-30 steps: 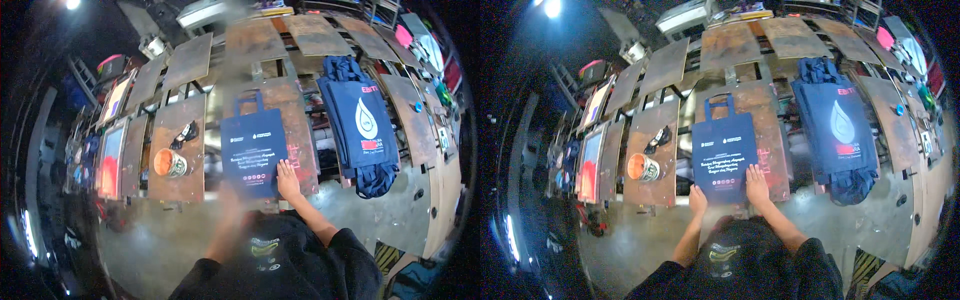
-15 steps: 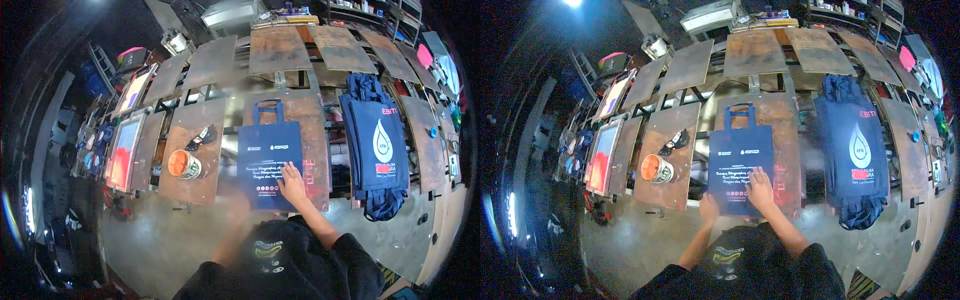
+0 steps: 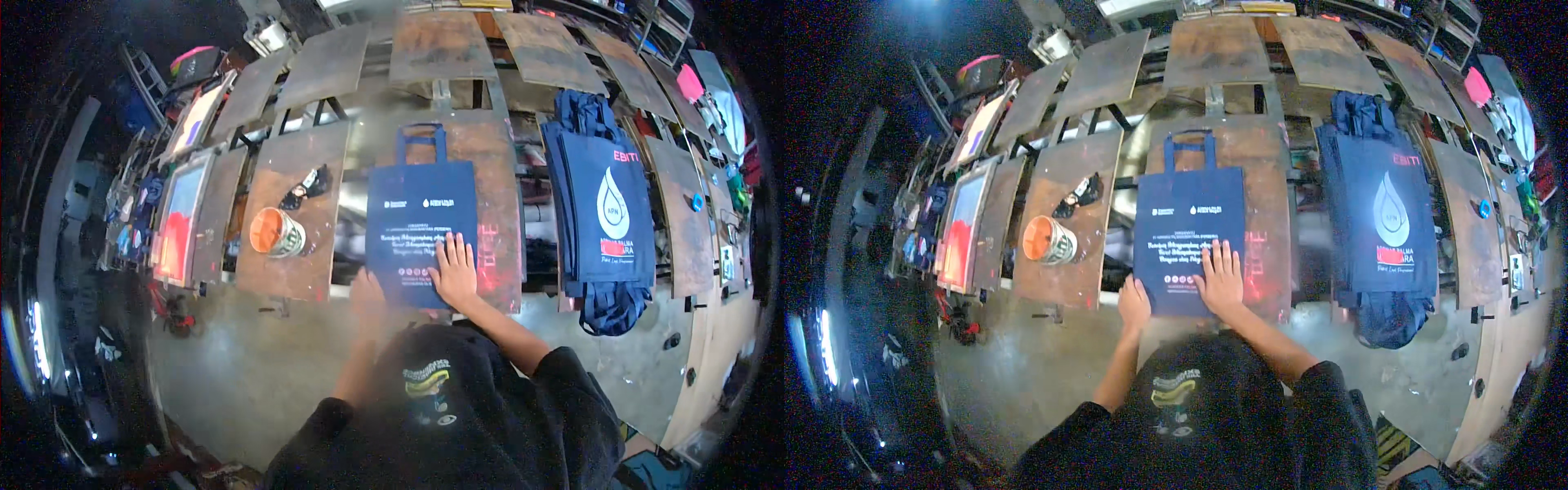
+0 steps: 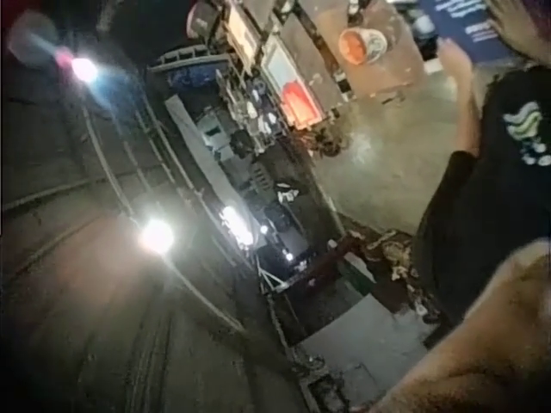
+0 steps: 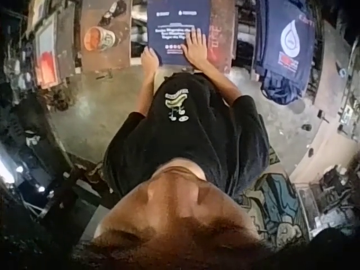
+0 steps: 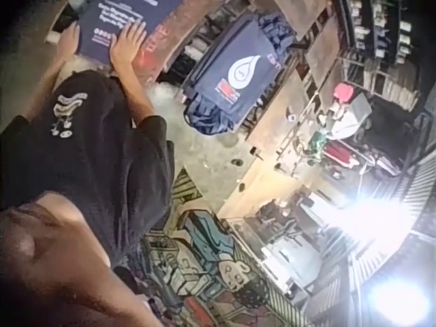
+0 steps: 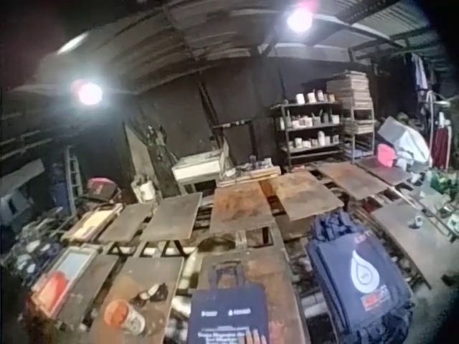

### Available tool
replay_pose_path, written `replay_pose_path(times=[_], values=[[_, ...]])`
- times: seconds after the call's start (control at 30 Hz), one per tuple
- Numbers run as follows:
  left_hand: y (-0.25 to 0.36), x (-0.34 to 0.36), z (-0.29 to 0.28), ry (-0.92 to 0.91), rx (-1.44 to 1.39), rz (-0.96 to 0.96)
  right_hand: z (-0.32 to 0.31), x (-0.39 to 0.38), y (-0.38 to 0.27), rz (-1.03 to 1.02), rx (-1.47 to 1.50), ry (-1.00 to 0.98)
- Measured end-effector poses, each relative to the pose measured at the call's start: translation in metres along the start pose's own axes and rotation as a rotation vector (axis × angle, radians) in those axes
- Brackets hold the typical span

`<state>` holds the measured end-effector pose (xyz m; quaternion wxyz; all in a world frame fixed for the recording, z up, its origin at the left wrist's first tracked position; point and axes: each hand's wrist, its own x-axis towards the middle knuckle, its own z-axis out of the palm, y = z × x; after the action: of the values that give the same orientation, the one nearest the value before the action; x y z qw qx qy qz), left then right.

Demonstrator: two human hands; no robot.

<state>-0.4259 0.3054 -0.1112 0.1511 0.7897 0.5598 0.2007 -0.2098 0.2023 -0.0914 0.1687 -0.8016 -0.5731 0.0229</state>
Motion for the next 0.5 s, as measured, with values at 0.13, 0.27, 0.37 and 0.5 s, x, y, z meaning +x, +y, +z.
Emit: replay_pose_path(times=[0.13,0.27,0.37,0.5], values=[[-0.001,0.007,0.003,0.074,0.010,-0.054,0.000,0.003,-0.004,-0.003,-0.007,0.016],[-0.009,0.012,0.002,0.094,-0.047,-0.100,0.005,0.000,-0.004,0.003,-0.002,0.078],[-0.015,0.011,0.009,0.071,-0.141,-0.169,0.005,-0.001,-0.005,0.019,-0.024,0.075],[-0.028,0.009,0.015,0.073,-0.193,-0.190,0.005,-0.003,-0.011,0.025,-0.031,0.078]])
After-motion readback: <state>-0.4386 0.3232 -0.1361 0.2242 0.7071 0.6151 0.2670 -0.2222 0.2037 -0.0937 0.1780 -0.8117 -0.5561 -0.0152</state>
